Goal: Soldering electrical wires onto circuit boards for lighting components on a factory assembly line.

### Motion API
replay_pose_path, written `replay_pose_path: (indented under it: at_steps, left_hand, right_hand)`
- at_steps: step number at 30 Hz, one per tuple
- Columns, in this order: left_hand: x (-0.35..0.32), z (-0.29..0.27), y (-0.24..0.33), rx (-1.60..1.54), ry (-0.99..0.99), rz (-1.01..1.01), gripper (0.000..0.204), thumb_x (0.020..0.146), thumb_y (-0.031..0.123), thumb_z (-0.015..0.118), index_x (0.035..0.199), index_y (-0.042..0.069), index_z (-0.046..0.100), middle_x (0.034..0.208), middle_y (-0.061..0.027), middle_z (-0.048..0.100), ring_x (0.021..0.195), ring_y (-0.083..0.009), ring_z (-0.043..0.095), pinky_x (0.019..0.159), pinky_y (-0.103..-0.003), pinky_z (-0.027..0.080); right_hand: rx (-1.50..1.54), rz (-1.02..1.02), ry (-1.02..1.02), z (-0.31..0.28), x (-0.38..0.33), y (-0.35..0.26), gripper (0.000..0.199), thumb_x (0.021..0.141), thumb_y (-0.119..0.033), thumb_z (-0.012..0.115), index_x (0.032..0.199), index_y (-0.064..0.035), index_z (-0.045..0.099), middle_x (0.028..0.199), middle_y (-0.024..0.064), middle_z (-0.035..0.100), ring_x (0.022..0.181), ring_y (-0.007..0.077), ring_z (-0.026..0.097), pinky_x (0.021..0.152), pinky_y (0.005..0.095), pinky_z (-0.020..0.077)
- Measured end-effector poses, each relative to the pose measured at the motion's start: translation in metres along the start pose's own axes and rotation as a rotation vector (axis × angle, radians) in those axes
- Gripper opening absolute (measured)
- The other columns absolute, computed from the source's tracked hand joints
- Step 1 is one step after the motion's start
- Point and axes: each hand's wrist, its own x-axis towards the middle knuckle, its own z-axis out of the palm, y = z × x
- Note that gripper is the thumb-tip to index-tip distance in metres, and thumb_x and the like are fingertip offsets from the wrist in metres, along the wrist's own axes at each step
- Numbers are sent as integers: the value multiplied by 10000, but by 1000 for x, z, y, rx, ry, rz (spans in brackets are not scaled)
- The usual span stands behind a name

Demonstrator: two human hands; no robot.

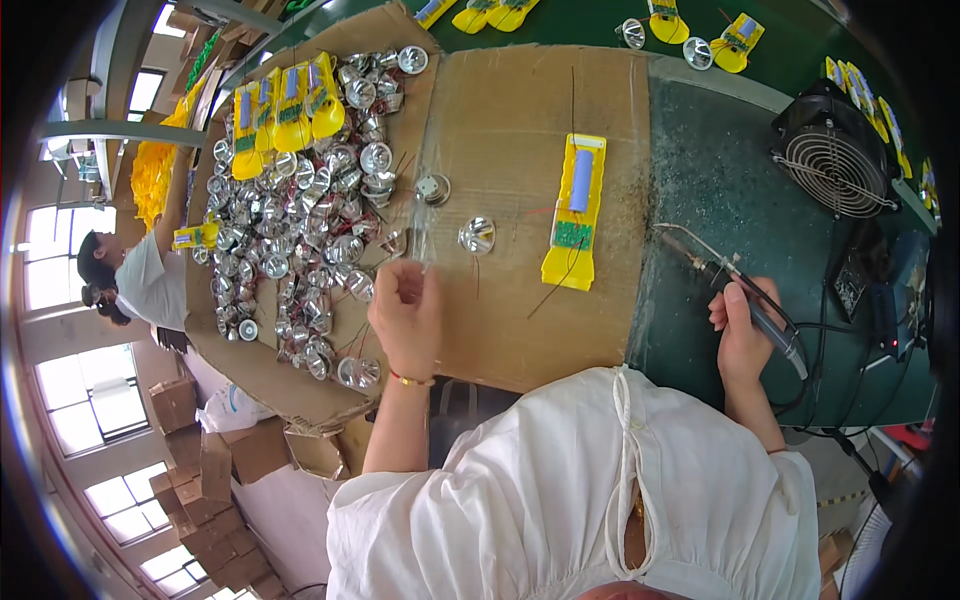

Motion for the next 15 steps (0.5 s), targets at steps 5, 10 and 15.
replay_pose_path:
  at_steps: [5, 10, 15]
  left_hand:
    - [7, 2, 8, 457, -25, 788, 345, 638, 89, 704, 973, 151, 646, 1011, -78, 577, 1026, -275, 487, 822, -370, 410]
    - [23, 33, 24, 163, -120, 797, 122, 670, 73, 690, 780, 117, 659, 950, -38, 620, 1009, -255, 530, 822, -366, 403]
    - [0, 46, 51, -292, -424, 151, 91, 733, 81, 663, 784, 9, 644, 738, -82, 653, 707, -188, 632, 645, -281, 468]
  right_hand:
    - [-19, -15, -10, 6, -10, -5, 159, 827, -128, 589, 870, 7, 516, 635, 80, 571, 508, 84, 507, 453, 188, 398]
    - [-3, 3, -43, 13, -18, -9, 139, 819, -96, 596, 869, 3, 514, 649, 77, 579, 523, 87, 525, 469, 188, 417]
    - [-53, -75, -179, 27, -24, -18, 128, 812, -67, 569, 891, 8, 502, 641, 94, 575, 517, 108, 528, 461, 207, 419]
